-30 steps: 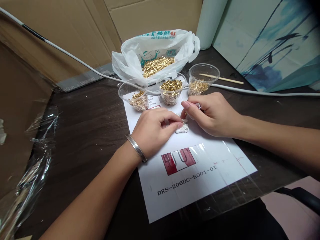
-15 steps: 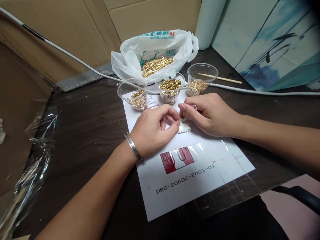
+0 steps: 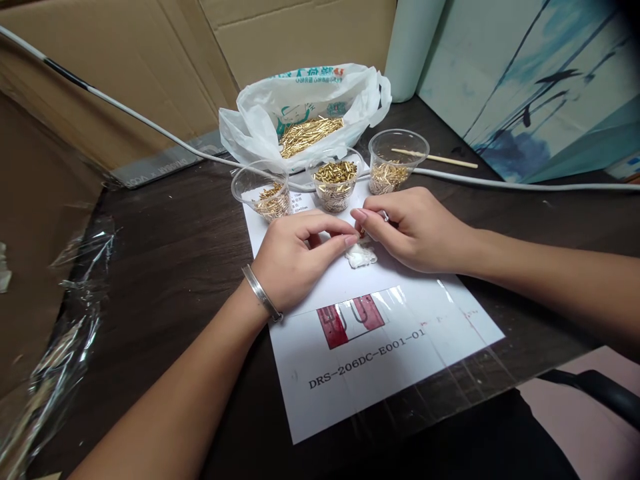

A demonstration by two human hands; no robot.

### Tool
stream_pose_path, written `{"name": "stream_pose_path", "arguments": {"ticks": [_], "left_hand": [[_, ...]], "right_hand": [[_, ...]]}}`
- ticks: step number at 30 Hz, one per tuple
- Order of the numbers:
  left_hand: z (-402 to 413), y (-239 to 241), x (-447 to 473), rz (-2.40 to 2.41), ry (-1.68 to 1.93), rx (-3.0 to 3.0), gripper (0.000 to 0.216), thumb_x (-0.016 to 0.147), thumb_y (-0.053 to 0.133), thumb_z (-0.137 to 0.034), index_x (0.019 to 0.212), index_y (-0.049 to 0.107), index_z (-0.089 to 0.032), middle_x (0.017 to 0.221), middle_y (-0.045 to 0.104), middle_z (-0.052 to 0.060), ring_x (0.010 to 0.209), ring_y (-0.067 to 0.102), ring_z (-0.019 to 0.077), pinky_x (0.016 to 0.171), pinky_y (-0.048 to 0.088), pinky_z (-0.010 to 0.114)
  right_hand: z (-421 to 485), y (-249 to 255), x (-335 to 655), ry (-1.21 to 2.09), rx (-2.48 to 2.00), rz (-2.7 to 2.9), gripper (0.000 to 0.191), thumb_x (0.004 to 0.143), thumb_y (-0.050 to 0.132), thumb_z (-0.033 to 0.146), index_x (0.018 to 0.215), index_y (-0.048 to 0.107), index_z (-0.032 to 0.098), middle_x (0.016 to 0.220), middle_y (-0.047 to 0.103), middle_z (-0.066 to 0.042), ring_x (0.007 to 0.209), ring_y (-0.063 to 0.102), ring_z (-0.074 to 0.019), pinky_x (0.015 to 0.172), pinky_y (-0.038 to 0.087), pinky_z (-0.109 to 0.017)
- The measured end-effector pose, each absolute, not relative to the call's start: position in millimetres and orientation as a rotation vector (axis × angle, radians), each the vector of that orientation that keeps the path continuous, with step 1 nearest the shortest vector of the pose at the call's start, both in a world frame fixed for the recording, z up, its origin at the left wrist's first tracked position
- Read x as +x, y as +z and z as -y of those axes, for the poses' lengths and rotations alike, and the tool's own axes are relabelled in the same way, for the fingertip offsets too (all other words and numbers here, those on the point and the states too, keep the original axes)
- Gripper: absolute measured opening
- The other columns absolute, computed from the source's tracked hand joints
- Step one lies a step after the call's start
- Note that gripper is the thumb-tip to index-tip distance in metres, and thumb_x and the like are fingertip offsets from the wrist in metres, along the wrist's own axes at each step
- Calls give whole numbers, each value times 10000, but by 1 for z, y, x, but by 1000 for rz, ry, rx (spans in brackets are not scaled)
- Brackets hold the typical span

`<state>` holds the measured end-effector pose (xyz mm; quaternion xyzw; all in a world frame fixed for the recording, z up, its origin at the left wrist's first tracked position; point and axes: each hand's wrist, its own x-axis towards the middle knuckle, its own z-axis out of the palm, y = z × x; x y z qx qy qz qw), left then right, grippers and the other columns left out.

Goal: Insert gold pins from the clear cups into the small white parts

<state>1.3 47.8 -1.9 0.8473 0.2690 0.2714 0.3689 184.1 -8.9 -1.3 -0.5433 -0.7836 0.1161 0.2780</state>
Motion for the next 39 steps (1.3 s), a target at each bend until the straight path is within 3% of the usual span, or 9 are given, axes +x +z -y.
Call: {"name": "stream_pose_path", "arguments": {"ticks": [7, 13, 24, 39], "left_hand": [[-49, -1, 2, -728, 642, 2161, 157, 819, 598, -276, 848, 711, -171, 820, 700, 25, 700, 592, 121, 653, 458, 248], [-48, -2, 1, -781, 603, 2127, 173, 822, 587, -289, 870, 704, -170, 772, 692, 22, 625, 563, 108, 587, 441, 239], [-49, -1, 2, -712, 655, 2135, 165, 814, 610, -283, 864, 723, -175, 826, 700, 26, 694, 588, 115, 637, 459, 243], [-49, 0, 2, -683, 624, 2156, 145, 805, 621, -264, 854, 733, -184, 807, 695, 23, 693, 588, 122, 637, 450, 258]], "right_hand": [[9, -1, 185, 310, -1457, 2106, 362, 940, 356, 349, 645, 490, 187, 564, 483, 7, 505, 374, -107, 532, 250, -281], [9, -1, 185, 304, -1475, 2109, 370, 942, 349, 356, 690, 555, 180, 564, 490, 0, 508, 392, -112, 538, 250, -286], [8, -2, 184, 287, -1426, 2103, 368, 932, 376, 320, 592, 405, 182, 534, 414, 30, 490, 324, -86, 523, 226, -267], [9, -1, 184, 285, -1436, 2113, 361, 926, 383, 315, 592, 419, 181, 533, 417, 31, 490, 319, -87, 524, 228, -269]]}}
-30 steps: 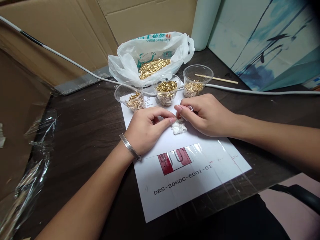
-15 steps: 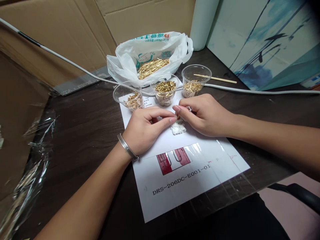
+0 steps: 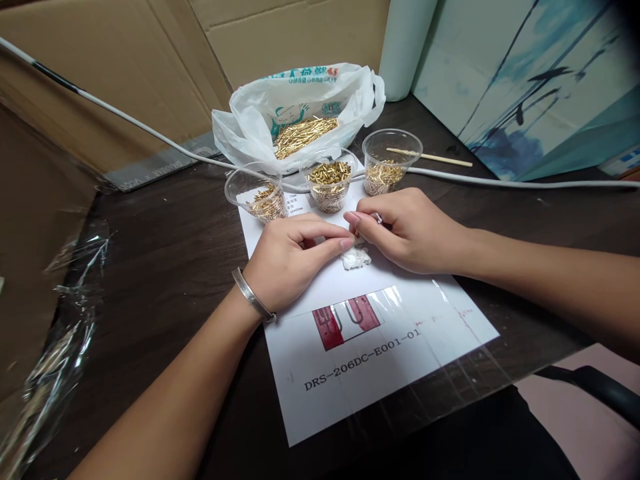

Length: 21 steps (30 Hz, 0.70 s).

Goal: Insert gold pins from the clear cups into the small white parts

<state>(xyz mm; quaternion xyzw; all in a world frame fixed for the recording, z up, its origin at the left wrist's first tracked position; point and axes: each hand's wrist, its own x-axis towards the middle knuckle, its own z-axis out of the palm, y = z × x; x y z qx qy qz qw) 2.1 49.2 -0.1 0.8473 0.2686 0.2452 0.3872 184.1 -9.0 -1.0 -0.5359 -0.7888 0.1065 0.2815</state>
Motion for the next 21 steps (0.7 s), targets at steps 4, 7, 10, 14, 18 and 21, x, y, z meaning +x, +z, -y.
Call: {"name": "stream_pose_path", "arguments": {"ticks": [4, 7, 10, 14, 18, 21], "left_hand": [[-49, 0, 2, -699, 607, 2173, 142, 811, 615, -266, 845, 736, -201, 791, 693, 16, 679, 579, 116, 642, 447, 259], [-48, -1, 2, -719, 606, 2182, 150, 809, 612, -275, 854, 734, -201, 792, 697, 18, 674, 578, 120, 634, 445, 258], [-48, -1, 2, -733, 617, 2210, 151, 803, 610, -273, 849, 730, -193, 776, 696, 18, 651, 571, 119, 617, 439, 254], [-48, -1, 2, -736, 629, 2277, 139, 803, 603, -256, 837, 718, -186, 764, 695, 13, 637, 567, 114, 613, 436, 251], [-48, -1, 2, -705, 605, 2332, 125, 802, 604, -239, 831, 711, -183, 749, 685, 7, 634, 566, 109, 607, 431, 246], [-48, -2, 2, -699, 591, 2338, 126, 801, 604, -243, 831, 709, -179, 737, 674, 11, 628, 560, 111, 602, 428, 249]], "right_hand": [[9, -1, 185, 295, -1434, 2113, 350, 923, 387, 321, 606, 442, 184, 540, 433, 25, 494, 334, -92, 529, 233, -272], [9, -1, 185, 309, -1435, 2109, 353, 928, 374, 331, 612, 443, 190, 547, 450, 18, 498, 343, -100, 529, 237, -278], [9, -1, 184, 319, -1443, 2114, 367, 935, 351, 356, 615, 431, 196, 551, 456, 8, 507, 356, -112, 533, 240, -288], [10, 0, 184, 292, -1442, 2125, 340, 937, 341, 349, 647, 440, 202, 611, 491, -12, 565, 399, -132, 563, 268, -291], [11, 0, 183, 239, -1411, 2132, 326, 942, 331, 328, 667, 445, 196, 691, 514, -31, 631, 425, -137, 599, 291, -284], [11, -3, 182, 275, -1475, 2148, 339, 942, 338, 334, 656, 447, 188, 613, 476, 2, 551, 375, -111, 555, 251, -274]]}}
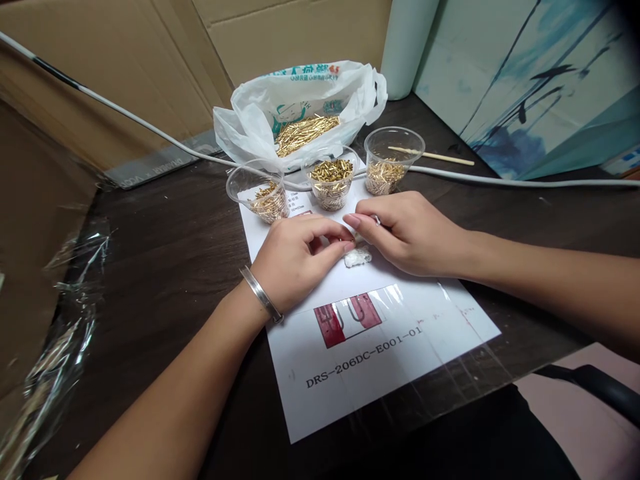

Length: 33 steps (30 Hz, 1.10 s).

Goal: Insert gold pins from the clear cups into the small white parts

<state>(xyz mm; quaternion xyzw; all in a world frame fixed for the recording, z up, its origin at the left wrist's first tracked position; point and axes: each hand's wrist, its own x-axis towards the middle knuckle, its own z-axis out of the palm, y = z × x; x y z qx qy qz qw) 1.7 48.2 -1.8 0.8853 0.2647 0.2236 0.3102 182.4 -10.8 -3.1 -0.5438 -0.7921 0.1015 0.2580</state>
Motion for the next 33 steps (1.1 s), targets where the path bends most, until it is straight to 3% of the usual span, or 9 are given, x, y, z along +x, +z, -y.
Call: {"name": "stream_pose_path", "arguments": {"ticks": [7, 21, 33], "left_hand": [[-48, -2, 3, -721, 569, 2321, 136, 803, 603, -249, 831, 711, -171, 728, 669, 15, 632, 552, 114, 599, 420, 253], [-48, -2, 2, -698, 581, 2316, 142, 800, 623, -240, 860, 730, -168, 692, 647, -1, 607, 523, 95, 604, 402, 244], [-50, -6, 1, -659, 568, 2251, 157, 820, 602, -242, 871, 742, -192, 777, 685, 18, 702, 588, 127, 653, 435, 269]], "right_hand": [[7, -7, 183, 275, -1487, 2170, 318, 922, 385, 303, 649, 471, 164, 555, 430, 28, 517, 333, -80, 533, 201, -260], [7, -7, 182, 296, -1430, 2185, 302, 909, 399, 278, 641, 468, 156, 554, 443, 32, 522, 340, -69, 530, 216, -245], [6, -9, 181, 228, -1386, 2218, 331, 924, 374, 289, 622, 421, 161, 549, 411, 33, 519, 342, -70, 533, 213, -250]]}}
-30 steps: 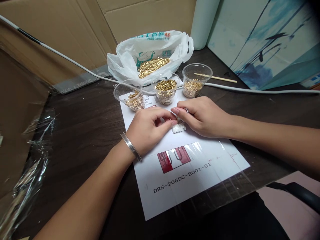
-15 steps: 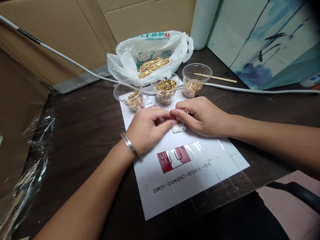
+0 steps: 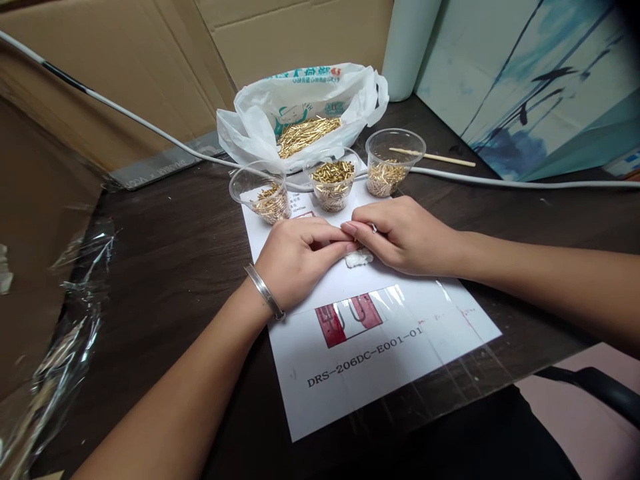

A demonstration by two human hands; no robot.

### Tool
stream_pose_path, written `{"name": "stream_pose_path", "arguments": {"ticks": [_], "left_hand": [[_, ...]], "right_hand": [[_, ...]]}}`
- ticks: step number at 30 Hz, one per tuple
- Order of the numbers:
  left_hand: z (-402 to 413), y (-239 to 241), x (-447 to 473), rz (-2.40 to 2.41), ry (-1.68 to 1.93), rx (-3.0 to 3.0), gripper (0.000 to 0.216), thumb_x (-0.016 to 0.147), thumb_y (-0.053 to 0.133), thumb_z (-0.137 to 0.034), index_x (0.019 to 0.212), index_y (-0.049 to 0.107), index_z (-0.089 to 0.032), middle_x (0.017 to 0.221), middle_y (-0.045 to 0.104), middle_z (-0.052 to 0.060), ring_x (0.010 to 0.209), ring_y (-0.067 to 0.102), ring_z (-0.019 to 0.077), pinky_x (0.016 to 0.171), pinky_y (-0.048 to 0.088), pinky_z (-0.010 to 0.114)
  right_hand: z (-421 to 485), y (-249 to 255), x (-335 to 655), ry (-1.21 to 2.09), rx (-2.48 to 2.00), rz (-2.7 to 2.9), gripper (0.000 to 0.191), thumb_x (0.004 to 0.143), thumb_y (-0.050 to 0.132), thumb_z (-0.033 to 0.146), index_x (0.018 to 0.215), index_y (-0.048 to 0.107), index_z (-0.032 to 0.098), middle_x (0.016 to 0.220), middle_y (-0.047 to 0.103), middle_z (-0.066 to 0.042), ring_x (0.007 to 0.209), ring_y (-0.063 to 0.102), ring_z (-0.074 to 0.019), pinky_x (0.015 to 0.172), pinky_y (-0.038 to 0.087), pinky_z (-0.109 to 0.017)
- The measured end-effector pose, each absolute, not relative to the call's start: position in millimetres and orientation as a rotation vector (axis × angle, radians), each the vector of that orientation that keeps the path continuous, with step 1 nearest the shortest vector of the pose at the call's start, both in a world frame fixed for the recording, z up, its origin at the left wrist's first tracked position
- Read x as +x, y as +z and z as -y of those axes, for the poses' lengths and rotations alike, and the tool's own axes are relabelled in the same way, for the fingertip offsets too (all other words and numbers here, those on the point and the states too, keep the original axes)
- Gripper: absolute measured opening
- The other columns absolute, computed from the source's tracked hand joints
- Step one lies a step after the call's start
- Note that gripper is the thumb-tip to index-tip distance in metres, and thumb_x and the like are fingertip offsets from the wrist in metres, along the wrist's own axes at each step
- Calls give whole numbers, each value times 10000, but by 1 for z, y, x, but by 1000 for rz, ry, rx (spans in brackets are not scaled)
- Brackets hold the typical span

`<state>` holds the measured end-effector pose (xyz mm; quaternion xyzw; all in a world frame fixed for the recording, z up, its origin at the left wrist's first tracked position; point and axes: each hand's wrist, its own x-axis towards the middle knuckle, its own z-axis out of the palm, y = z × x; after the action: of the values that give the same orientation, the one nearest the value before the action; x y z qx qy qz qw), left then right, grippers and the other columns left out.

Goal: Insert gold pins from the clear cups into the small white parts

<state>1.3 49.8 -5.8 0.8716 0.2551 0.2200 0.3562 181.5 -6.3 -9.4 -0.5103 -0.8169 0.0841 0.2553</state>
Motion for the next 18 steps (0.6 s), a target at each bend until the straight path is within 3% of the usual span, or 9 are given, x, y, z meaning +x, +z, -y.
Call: {"name": "stream_pose_path", "arguments": {"ticks": [18], "left_hand": [[-43, -3, 5, -764, 573, 2298, 177, 815, 590, -230, 702, 708, -163, 653, 623, 4, 620, 520, 116, 596, 385, 276]], "right_hand": [[5, -12, 179, 160, -1436, 2235, 341, 939, 353, 307, 638, 425, 162, 559, 421, 29, 522, 353, -77, 535, 218, -246]]}}
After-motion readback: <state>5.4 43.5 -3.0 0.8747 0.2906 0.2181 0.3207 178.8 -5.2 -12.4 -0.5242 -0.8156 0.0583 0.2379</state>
